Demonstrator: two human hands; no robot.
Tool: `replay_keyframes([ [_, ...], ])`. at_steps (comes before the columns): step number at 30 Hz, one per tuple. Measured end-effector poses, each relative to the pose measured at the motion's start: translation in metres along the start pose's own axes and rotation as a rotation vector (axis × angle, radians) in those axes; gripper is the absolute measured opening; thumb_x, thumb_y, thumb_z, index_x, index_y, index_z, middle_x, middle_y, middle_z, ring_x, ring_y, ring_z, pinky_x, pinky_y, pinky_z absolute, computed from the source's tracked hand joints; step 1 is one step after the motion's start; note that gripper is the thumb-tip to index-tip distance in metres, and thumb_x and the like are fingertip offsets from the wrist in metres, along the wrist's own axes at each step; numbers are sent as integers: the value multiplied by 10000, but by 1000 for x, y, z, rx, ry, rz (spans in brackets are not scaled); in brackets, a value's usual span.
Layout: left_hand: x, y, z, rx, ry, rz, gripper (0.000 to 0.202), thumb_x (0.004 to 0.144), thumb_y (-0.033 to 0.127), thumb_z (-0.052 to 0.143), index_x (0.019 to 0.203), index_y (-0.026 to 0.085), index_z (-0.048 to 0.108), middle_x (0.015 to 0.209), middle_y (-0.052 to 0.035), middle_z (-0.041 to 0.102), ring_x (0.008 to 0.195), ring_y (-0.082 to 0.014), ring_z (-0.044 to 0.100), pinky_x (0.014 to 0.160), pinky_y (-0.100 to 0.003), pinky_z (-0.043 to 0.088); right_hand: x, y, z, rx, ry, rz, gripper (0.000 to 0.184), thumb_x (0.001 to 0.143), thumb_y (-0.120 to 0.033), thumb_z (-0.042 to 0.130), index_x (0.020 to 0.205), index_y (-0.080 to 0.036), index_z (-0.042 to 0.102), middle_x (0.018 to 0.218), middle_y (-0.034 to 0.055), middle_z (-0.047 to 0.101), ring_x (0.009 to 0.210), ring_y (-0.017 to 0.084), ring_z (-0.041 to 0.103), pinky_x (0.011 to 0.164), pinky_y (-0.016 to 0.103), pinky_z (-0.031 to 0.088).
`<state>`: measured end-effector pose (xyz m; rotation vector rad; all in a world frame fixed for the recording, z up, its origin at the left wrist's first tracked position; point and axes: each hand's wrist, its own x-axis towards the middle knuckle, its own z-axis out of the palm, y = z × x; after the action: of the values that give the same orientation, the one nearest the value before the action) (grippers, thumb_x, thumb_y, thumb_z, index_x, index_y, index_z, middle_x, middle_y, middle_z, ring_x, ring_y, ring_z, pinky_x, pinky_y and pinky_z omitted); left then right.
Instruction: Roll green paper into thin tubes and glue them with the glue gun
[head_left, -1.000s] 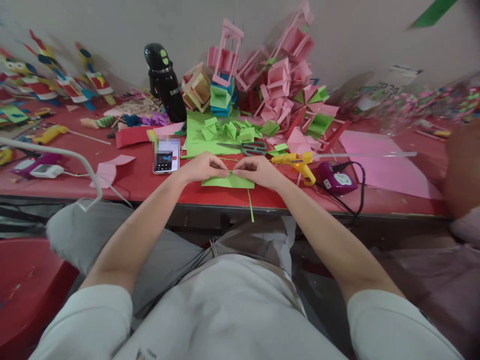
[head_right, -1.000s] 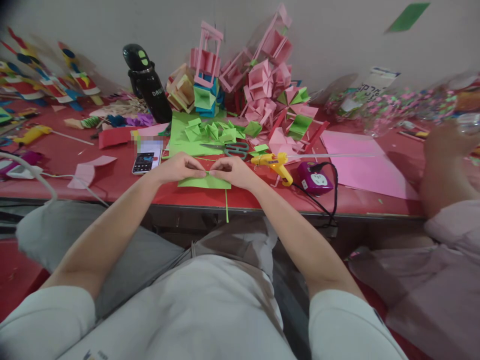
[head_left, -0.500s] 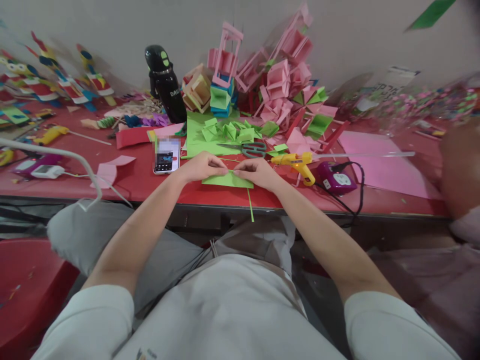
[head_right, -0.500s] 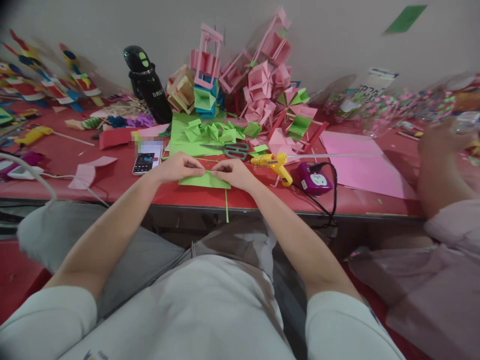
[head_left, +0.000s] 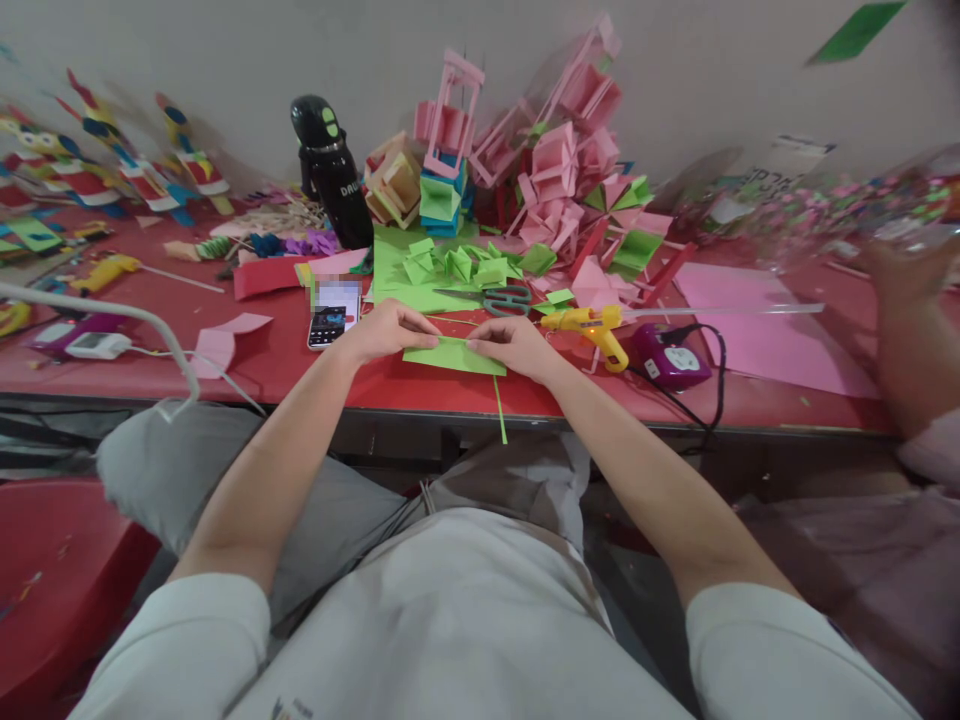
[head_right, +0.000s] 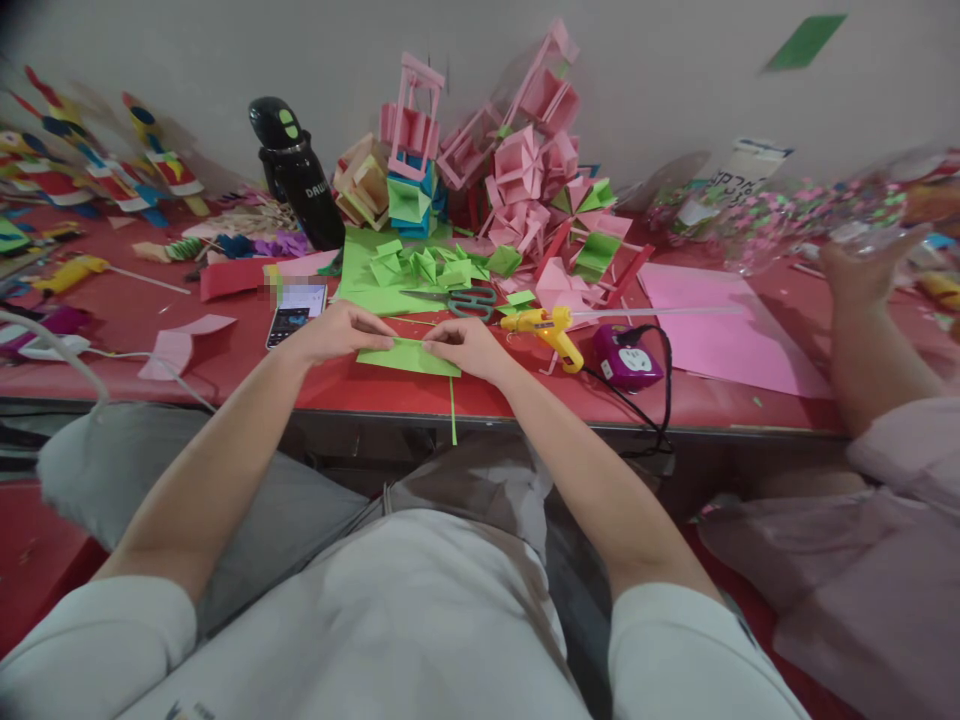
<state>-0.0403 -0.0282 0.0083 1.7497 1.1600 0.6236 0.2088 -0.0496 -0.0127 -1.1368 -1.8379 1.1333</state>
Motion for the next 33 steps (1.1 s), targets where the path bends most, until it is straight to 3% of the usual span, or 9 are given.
replay_keyframes([
  [7,-2,0,-1,-17,12,-12,302,702,433,835,888,196,814,788,-59,757,715,-152,629,676,-287,485,-1,0,-1,-14,25,5,338,738,-466,740,842,-144,737,671,17,643,570,104,468,538,263,363],
  [16,-2,1,0,-96,20,-34,285,675,365,841,871,163,794,770,-51,731,703,-147,600,669,-289,444,-1,0,-1,10,17,10,331,738,-444,747,852,-133,741,680,19,639,583,100,464,546,258,351],
  [20,0,-3,9,-162,4,-39,263,682,355,824,854,163,773,771,-40,708,670,-135,578,627,-276,420,-1,3,-1,31,32,-4,345,729,-461,756,839,-135,743,657,13,634,564,93,442,525,255,330],
  [26,3,1,31,-192,-1,53,293,711,396,817,890,167,782,878,-73,746,778,-171,635,707,-301,472,-2,3,-1,54,21,-13,364,726,-467,769,850,-126,743,649,1,622,530,70,384,505,250,298],
  [33,3,1,32,-139,50,74,238,704,339,818,875,175,803,794,-77,753,708,-189,647,608,-295,474,-2,1,0,55,13,-19,373,724,-485,770,844,-133,744,649,0,624,538,73,387,507,250,297],
])
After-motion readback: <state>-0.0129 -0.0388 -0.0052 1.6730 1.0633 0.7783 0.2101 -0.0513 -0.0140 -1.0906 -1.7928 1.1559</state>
